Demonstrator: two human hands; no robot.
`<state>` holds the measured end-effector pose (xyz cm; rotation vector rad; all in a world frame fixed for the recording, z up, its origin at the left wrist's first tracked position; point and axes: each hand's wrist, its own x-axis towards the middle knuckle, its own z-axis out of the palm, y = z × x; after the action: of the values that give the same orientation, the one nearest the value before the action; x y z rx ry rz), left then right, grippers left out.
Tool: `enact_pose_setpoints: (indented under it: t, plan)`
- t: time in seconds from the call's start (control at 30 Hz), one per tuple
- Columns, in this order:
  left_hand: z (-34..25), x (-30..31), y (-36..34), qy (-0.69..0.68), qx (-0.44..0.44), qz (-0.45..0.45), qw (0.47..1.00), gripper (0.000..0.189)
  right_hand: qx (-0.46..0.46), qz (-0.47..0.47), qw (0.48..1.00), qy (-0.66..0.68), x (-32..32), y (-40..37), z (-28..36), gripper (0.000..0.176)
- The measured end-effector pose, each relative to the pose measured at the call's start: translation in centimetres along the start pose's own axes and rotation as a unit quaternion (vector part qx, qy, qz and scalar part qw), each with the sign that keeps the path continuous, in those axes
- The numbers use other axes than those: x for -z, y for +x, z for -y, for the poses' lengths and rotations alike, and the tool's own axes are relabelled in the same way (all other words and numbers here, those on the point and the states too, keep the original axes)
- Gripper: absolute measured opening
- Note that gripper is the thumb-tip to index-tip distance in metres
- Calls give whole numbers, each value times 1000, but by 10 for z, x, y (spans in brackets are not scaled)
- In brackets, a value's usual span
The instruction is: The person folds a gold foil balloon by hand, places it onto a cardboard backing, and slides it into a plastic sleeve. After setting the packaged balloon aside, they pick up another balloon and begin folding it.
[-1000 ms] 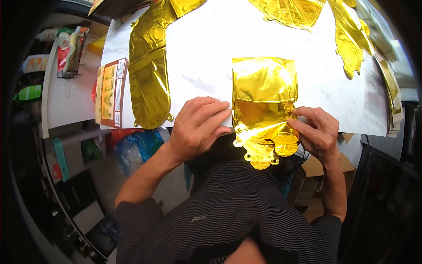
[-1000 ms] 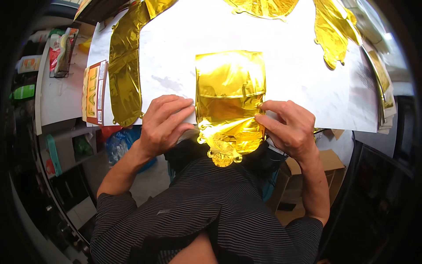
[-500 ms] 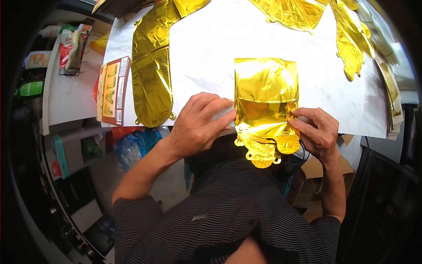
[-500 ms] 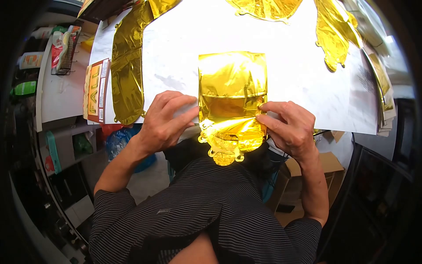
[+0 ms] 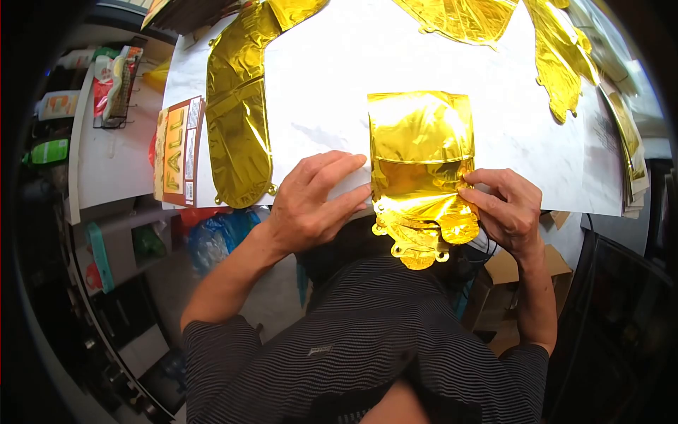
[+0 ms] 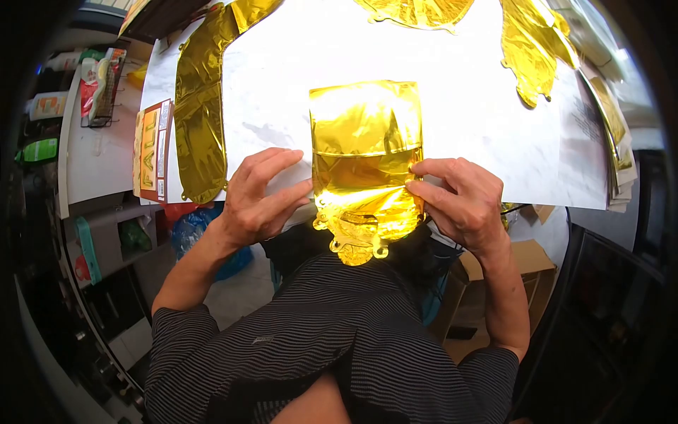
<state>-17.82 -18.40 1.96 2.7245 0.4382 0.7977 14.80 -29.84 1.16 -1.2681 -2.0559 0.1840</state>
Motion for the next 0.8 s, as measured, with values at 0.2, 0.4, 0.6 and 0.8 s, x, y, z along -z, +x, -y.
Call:
enact_pose_setpoints:
  t: [0.2, 0.4, 0.6, 0.8]
  plan:
    - [8, 4, 11, 22, -62, 57, 996, 29, 1, 0, 1000, 4, -1, 0, 0, 29]
    - [12, -4, 4, -6, -82, 54, 995, 25, -3, -3, 1000, 14, -1, 1, 0, 29]
    - [-1, -8, 14, -48, -18, 15, 999, 30, -37, 15, 998, 43, 2, 2, 0, 25]
    - [-7, -13, 19, 10, -19, 13, 1000, 32, -70, 21, 994, 76, 4, 3, 1, 25]
